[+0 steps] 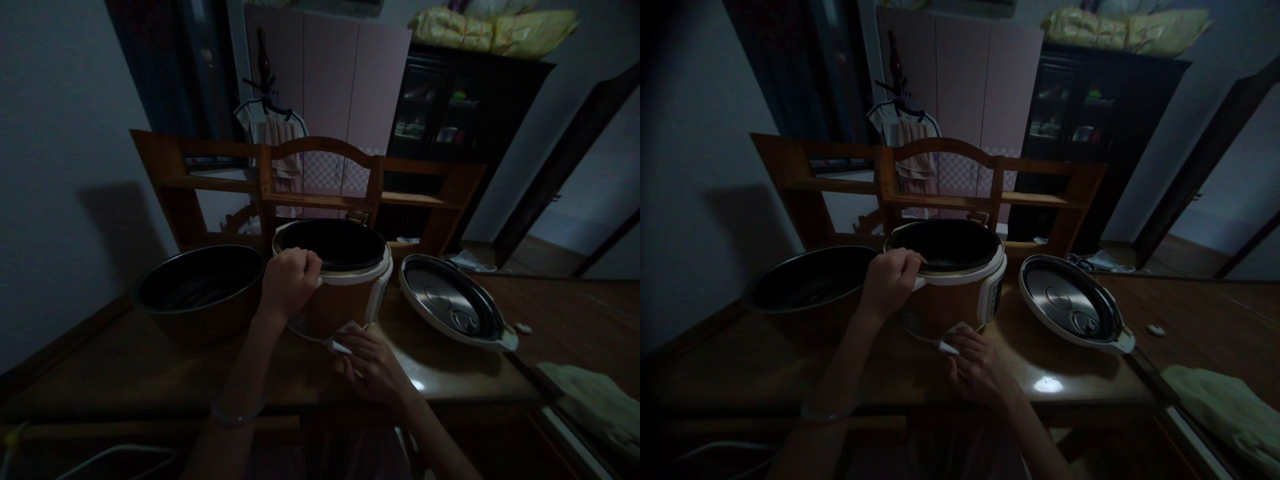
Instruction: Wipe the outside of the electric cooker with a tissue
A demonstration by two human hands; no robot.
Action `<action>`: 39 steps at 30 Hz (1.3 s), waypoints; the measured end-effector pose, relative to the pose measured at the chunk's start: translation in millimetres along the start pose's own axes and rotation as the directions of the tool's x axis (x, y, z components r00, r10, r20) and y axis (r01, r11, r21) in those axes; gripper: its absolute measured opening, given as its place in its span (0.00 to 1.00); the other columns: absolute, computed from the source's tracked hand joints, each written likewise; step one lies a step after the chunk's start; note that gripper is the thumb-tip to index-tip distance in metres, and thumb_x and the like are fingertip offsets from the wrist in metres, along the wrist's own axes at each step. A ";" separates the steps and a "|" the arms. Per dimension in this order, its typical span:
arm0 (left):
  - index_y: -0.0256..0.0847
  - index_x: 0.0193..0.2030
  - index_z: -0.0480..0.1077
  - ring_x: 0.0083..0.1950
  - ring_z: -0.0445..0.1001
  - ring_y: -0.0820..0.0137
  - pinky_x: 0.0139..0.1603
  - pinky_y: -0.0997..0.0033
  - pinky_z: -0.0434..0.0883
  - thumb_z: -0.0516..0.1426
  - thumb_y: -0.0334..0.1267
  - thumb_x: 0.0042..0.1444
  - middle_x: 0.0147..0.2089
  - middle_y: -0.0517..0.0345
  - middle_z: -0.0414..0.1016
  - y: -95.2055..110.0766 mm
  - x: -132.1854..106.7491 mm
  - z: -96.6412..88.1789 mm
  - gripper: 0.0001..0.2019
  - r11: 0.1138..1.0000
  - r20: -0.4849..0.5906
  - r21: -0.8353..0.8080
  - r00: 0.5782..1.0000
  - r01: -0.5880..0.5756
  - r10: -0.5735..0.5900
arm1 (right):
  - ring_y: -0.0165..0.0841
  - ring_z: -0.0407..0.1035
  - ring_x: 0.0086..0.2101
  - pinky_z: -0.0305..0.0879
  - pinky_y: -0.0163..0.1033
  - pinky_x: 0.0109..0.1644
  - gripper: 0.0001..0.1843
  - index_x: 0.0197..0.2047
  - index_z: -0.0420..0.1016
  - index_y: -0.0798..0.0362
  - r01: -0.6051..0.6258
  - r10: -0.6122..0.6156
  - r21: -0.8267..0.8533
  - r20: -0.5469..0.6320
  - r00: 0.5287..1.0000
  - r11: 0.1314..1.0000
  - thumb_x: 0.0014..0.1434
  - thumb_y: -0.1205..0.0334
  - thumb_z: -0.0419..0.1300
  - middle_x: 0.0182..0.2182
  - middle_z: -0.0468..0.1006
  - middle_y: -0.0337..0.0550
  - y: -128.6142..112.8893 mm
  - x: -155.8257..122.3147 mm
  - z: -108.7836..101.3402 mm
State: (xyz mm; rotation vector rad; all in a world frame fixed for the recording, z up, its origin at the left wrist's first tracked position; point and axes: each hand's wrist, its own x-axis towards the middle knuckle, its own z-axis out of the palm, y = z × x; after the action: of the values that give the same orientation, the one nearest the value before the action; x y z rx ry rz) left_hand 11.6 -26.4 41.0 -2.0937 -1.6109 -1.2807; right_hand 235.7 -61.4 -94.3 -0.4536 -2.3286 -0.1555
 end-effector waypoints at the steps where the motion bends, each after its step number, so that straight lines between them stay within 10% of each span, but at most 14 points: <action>1: 0.39 0.32 0.76 0.40 0.78 0.64 0.44 0.64 0.67 0.45 0.38 0.66 0.34 0.50 0.80 -0.2 0.0 0.1 0.20 1.000 0.001 0.000 1.000 0.000 0.000 | 0.37 0.75 0.55 0.70 0.50 0.65 0.24 0.61 0.74 0.54 -0.003 0.003 -0.014 -0.010 1.000 1.000 0.63 0.74 0.56 0.53 0.82 0.49 1.7 -3.8 -0.7; 11: 0.39 0.32 0.77 0.39 0.77 0.64 0.43 0.64 0.67 0.45 0.39 0.66 0.34 0.50 0.79 1.0 -0.5 -0.6 0.21 1.000 0.006 -0.008 1.000 0.007 -0.007 | 0.51 0.48 0.71 0.59 0.66 0.69 0.37 0.76 0.49 0.50 -0.339 0.294 -0.132 -0.280 0.914 0.931 0.67 0.69 0.53 0.72 0.57 0.50 10.0 -16.6 -20.6; 16: 0.38 0.32 0.77 0.39 0.77 0.63 0.43 0.63 0.66 0.44 0.39 0.66 0.34 0.49 0.79 0.5 -0.7 -0.4 0.21 1.000 0.009 -0.004 1.000 0.000 0.000 | 0.51 0.37 0.73 0.52 0.66 0.71 0.39 0.78 0.32 0.51 -0.456 0.441 -0.054 -0.179 0.880 0.888 0.72 0.62 0.50 0.75 0.41 0.51 3.2 1.8 -13.9; 24: 0.37 0.33 0.77 0.39 0.77 0.63 0.42 0.63 0.67 0.44 0.39 0.66 0.34 0.49 0.79 0.1 0.2 0.4 0.22 1.000 0.005 -0.011 1.000 0.006 -0.006 | 0.49 0.39 0.73 0.51 0.66 0.72 0.43 0.77 0.29 0.55 -0.382 0.375 -0.089 -0.081 0.923 0.920 0.70 0.62 0.52 0.75 0.45 0.54 -2.2 10.2 14.3; 32: 0.38 0.32 0.77 0.40 0.78 0.64 0.43 0.65 0.67 0.44 0.38 0.66 0.34 0.49 0.80 0.0 -0.5 0.9 0.21 1.000 -0.009 0.015 1.000 0.001 0.000 | 0.49 0.34 0.74 0.47 0.64 0.74 0.47 0.77 0.39 0.60 -0.235 0.262 -0.217 0.105 0.959 0.947 0.61 0.66 0.58 0.75 0.43 0.55 -4.4 12.5 18.9; 39: 0.38 0.32 0.77 0.40 0.78 0.64 0.44 0.65 0.67 0.44 0.38 0.66 0.34 0.49 0.79 0.3 0.0 1.1 0.21 1.000 0.001 0.005 1.000 0.000 0.000 | 0.41 0.41 0.73 0.47 0.53 0.76 0.24 0.62 0.68 0.59 -0.081 0.124 -0.174 0.247 0.961 0.981 0.62 0.68 0.56 0.73 0.52 0.51 -10.6 23.2 12.4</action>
State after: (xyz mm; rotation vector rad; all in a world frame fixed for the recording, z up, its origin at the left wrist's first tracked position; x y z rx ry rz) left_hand 12.4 -25.8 40.4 -2.0923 -1.6125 -1.2748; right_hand 208.4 -61.8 -86.7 -0.7124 -2.5495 -0.2511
